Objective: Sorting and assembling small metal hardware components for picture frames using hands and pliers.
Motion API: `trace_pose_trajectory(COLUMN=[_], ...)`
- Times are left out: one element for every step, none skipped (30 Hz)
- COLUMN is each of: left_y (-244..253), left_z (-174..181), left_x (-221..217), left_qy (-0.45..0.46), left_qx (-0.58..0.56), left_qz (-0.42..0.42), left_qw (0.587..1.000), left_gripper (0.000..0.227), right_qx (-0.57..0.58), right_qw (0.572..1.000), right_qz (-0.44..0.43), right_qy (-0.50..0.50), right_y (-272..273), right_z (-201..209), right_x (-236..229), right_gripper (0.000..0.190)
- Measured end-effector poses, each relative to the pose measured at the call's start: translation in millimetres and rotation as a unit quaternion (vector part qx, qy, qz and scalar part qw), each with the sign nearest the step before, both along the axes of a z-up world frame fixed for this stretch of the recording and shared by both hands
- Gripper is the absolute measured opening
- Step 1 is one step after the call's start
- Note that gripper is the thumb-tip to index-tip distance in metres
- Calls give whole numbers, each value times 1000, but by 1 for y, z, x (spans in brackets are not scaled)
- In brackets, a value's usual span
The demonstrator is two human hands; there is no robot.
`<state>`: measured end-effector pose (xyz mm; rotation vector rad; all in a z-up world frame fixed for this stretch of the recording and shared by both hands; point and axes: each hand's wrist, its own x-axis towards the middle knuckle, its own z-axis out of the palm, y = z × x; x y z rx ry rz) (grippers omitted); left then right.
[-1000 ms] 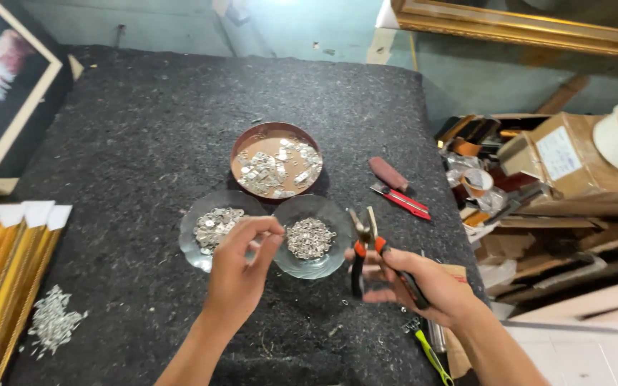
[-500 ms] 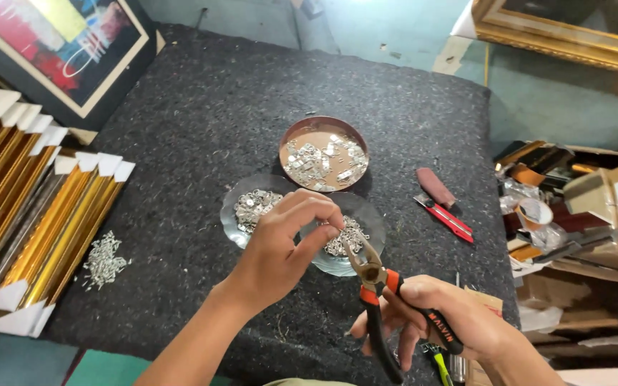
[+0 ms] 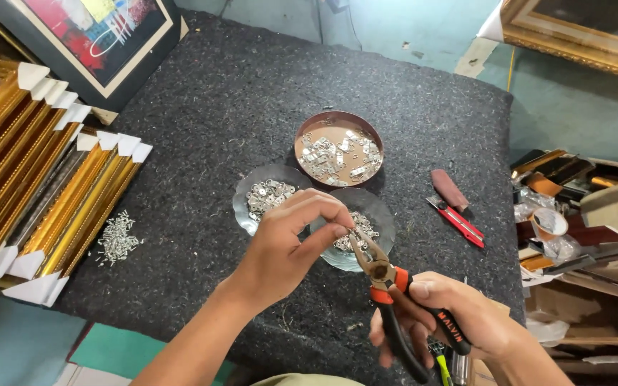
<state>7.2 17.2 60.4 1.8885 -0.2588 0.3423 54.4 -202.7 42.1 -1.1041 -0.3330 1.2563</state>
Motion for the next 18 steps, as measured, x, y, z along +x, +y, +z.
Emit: trace_pose_trajectory(left_y=[0, 1, 1, 3, 4, 5, 6, 8, 10, 12, 14, 16, 18, 20, 22, 24, 26, 28], left_z=[2, 4, 6, 5, 5, 4, 5, 5, 5, 5, 5, 5, 6, 7, 7, 6, 5, 4], left_x=[0, -1, -1, -1, -1, 0, -1, 0, 0, 1, 2, 2, 2, 3, 3, 4, 5, 6], left_qy=[0, 17, 34, 33, 1, -32, -32, -34, -38, -39, -50, -61, -60, -65, -69, -69, -79, -88], left_qx=[-1, -13, -25, -26, -14, -3, -4, -1, 2, 0, 3, 6, 3, -2, -7, -9, -10, -10], left_qz=[-1, 16, 32, 31, 23, 15, 13, 12, 10, 7, 1, -5, -8, -22, -37, -41, -46, -51], left_qw=[1000, 1000, 999, 999, 1000, 999, 999, 999, 999, 999, 999, 998, 998, 998, 997, 997, 996, 995], left_gripper=[21, 18, 14, 14, 15, 15, 15, 14, 14, 14, 13, 12, 12, 16, 20, 20, 21, 23], right_qx=[-1, -16, -31, -32, -35, -38, -39, -19, 1, 0, -14, -28, -30, -41, -52, -54, -53, -52], right_qw=[1000, 1000, 999, 999, 999, 998, 998, 998, 998, 998, 998, 997, 997, 998, 998, 998, 998, 998], right_qz=[-1, 15, 29, 28, 41, 54, 52, 39, 24, 21, 25, 28, 25, 6, -14, -18, -20, -21], right_qy=[0, 8, 16, 15, -4, -23, -22, -38, -55, -56, -59, -63, -62, -45, -28, -28, -34, -39], right_y=[2, 4, 6, 8, 9, 11, 11, 11, 12, 13, 14, 15, 15, 15, 15, 16, 17, 18], right_z=[3, 6, 9, 12, 15, 18, 17, 16, 15, 17, 18, 19, 18, 17, 15, 16, 16, 17], right_x=[1, 1, 1, 1, 0, 0, -2, -3, -5, -5, -6, -7, -9, -11, -12, -14, -15, -17], right_gripper=[48, 54, 61, 61, 62, 64, 64, 62, 60, 60, 60, 61, 61, 61, 61, 61, 61, 61])
